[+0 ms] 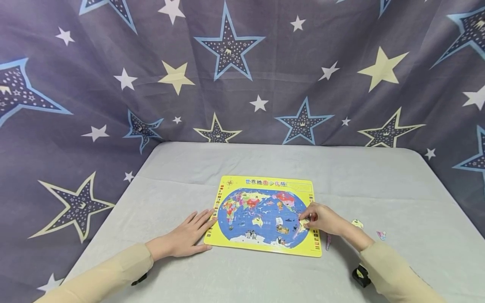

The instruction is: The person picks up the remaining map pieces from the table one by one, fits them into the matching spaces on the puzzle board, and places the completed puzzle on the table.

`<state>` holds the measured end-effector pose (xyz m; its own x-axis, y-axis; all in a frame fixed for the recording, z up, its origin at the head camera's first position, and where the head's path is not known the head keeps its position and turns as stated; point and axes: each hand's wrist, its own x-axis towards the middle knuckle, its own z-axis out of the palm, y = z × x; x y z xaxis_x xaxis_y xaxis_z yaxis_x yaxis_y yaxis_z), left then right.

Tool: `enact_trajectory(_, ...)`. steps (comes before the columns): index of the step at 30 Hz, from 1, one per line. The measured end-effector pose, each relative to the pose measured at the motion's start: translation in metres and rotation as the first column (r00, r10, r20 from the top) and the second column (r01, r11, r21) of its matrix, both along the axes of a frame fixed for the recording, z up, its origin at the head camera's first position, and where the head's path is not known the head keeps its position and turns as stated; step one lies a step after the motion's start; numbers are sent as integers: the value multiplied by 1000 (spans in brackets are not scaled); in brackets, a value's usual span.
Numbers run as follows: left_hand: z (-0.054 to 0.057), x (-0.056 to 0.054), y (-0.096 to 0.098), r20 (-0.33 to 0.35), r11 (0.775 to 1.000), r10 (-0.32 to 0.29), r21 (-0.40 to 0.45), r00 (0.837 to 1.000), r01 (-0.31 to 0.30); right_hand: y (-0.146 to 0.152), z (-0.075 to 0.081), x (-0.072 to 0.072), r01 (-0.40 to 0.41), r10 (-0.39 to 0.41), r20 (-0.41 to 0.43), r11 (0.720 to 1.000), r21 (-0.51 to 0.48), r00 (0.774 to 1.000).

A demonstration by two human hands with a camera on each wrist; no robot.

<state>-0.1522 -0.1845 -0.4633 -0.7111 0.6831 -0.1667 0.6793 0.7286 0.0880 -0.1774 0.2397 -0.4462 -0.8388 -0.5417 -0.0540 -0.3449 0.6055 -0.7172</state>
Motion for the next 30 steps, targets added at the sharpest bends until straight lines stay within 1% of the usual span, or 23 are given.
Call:
enact_trajectory(7, -2, 0, 0, 7, 1000, -1, -4, 1000, 1, -4, -4, 4, 1, 3, -92, 999, 39, 996)
enact_trajectory(10, -2, 0, 0, 5, 1000, 2, -9, 1000, -2, -4, -6, 5, -15, 17, -118, 1000, 22, 993)
enact_trajectory(15, -1, 0, 0, 0, 1000, 3, -2, 1000, -3, -2, -5, 5, -61, 58, -117, 998, -23, 992)
enact_trajectory(18, -1, -1, 0, 2, 1000, 5, -3, 1000, -5, -2, -3, 5, -90, 88, -104, 996, -13, 991)
enact_trajectory(21, -1, -1, 0, 0, 1000, 5, -4, 1000, -5, -1, -2, 4, -117, 118, -122, 993, 10, 985)
enact_trajectory(24, -1, -1, 0, -9, 1000, 3, -4, 1000, -3, 0, -3, 4, -141, 142, -161, 990, 20, 977)
enact_trajectory(28, -2, -1, 0, -15, 1000, 5, -9, 1000, -5, 1, -4, 4, -158, 160, -191, 987, 23, 968)
enact_trajectory(30, -2, -1, 0, -16, 1000, 3, -12, 1000, -3, 1, -4, 5, -157, 159, -190, 987, 29, 969)
